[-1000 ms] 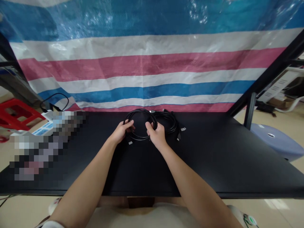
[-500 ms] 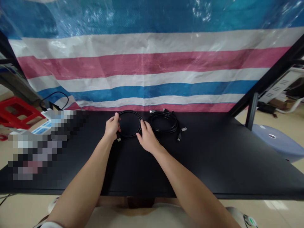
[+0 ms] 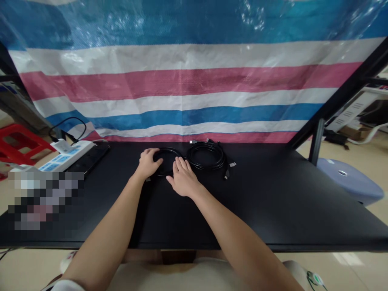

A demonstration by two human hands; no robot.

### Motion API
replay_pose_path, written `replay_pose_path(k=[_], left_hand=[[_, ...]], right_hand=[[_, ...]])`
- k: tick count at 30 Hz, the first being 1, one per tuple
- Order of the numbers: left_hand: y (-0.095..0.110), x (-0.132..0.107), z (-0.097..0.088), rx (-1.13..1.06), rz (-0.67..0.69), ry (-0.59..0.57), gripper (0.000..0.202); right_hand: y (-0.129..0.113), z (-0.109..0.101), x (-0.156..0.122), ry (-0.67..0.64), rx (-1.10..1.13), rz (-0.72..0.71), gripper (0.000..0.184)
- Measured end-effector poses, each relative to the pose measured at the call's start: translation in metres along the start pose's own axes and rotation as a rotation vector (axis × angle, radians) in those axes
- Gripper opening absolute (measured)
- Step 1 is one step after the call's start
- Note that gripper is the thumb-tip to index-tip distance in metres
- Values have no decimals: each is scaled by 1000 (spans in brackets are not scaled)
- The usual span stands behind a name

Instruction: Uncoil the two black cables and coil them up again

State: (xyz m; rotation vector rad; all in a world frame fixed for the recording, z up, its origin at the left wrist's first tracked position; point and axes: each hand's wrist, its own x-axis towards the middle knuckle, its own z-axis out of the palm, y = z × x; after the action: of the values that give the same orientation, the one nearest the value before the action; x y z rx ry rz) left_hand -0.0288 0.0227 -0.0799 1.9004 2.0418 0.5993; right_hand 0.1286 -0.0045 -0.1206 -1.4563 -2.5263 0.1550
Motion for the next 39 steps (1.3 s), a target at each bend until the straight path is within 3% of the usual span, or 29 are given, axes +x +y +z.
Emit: replay_pose_path(k=[3,6,10,15,19,23,30,33,36,39], left_hand=[[-4,-2,-10,71,232,-282,61],[-7,-1,-16,126,258,-384,76],[-8,2,-13,194,250,-339,62],[-10,4,-8,231,241,-200,33],[-8,3,-5,252,198,-101,27],[-2,0,0,269,103,-41,37],[7,-4,2,218,93,-18,44],[8,-4,3,186,134,-19,41],[9,-4,6,170,132,-7,41],[11,-6,7,158,105,34,45]], right_hand=[[-1,-1,-1,67,-21,16,57],[1,1,-1,165,-22,20,48],[6,3,1,327,17,-27,36],[12,-6,1,487,96,-143,26],[23,-17,-1,583,118,-41,24],[33,-24,-4,600,157,44,24],[28,-25,-5,492,179,-36,23],[39,-31,-6,582,129,120,23],[65,-40,-9,704,90,378,17],[93,-48,-15,727,61,637,16]])
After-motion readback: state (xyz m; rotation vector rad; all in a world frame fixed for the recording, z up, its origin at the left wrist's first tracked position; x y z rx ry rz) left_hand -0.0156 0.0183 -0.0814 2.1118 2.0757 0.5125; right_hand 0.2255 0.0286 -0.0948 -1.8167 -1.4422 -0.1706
